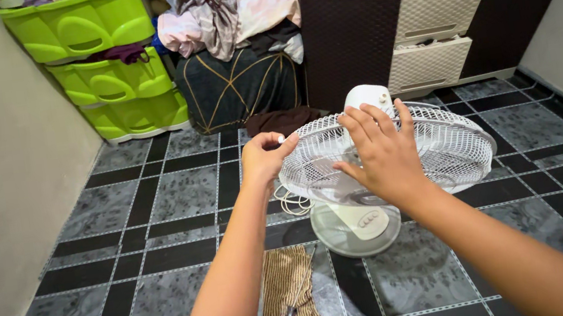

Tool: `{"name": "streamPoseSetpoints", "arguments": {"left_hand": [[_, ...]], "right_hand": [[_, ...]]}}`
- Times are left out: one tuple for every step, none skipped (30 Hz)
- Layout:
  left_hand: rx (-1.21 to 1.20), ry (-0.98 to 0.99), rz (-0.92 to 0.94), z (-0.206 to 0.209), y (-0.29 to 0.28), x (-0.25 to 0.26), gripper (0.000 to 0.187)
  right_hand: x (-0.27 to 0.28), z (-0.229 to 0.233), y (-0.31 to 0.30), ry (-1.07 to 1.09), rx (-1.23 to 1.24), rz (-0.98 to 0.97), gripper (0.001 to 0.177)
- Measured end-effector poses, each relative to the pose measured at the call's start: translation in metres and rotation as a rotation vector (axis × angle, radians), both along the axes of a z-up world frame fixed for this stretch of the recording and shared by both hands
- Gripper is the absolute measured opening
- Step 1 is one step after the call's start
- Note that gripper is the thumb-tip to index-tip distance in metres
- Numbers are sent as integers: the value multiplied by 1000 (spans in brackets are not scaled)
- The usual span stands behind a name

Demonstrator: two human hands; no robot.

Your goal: The person disassembles a white pedestal fan by removing the front grille, unscrewing the blade hub, detaching the blades, and using a screwdriver to remove the rear grille and motor housing. The components are placed on the floor.

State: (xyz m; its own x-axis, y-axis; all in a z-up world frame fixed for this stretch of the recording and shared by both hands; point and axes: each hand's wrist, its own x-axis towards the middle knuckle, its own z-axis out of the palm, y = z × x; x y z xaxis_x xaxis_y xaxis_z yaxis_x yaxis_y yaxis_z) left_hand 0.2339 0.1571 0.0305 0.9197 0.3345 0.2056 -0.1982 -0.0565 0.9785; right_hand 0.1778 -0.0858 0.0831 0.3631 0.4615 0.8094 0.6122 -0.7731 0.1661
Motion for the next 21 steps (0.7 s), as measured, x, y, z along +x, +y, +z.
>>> {"name": "streamPoseSetpoints", "arguments": {"left_hand": [[-24,-17,-19,-1,1,-2,28],[-46,-38,-41,0,1,-2,28],[-68,-59,-63,1,0,-2,27],[-88,-54,-59,1,0,-1,25],[-108,-49,-54,0,0,-1,23],[-130,-44,-48,-1,-1,-1,23],[-142,-41,-28,-3,0,-2,23],[-155,-41,-10,-5,-1,-4,23],[-168,-40,8,-8,-2,-5,24],[-162,-63,22,-11,-3,-8,24],[-156,-86,36,-15,-4,-11,23],[-149,-107,50,-19,-5,-13,24],[-154,-117,42,-23,-7,-16,24],[-161,-127,37,-27,-7,-18,24],[-168,-137,32,-29,-7,-19,25],[-173,-159,35,-31,-8,-19,25],[-178,-181,39,-33,-8,-18,25],[-184,-200,44,-35,-9,-19,25],[-197,-192,57,-37,-9,-20,25],[-210,-183,70,-39,-10,-20,24],[-223,-174,83,-41,-12,-20,24]], "right_hand": [[-1,-1,0,5,-2,1,80],[-2,0,0,6,-2,-1,80],[-2,2,0,7,-3,-4,80],[-2,2,0,6,-2,-4,80],[-2,3,1,6,-2,-5,80],[-2,3,1,7,-2,-4,79],[-2,3,1,12,-6,-2,80],[-2,3,0,15,-10,-1,80],[-2,3,-1,18,-14,0,80],[-2,3,-3,21,0,20,80],[-3,2,-6,25,13,39,79],[-5,0,-9,29,27,58,78],[-6,-1,-14,42,42,47,78],[-8,-3,-20,55,54,37,78],[-9,-5,-26,68,67,28,78],[-10,-7,-34,63,86,33,80],[-11,-9,-42,59,106,38,81],[-12,-13,-49,56,124,43,83],[-13,-18,-56,64,144,39,84],[-14,-23,-63,72,165,35,84],[-15,-28,-70,81,186,30,85]]}}
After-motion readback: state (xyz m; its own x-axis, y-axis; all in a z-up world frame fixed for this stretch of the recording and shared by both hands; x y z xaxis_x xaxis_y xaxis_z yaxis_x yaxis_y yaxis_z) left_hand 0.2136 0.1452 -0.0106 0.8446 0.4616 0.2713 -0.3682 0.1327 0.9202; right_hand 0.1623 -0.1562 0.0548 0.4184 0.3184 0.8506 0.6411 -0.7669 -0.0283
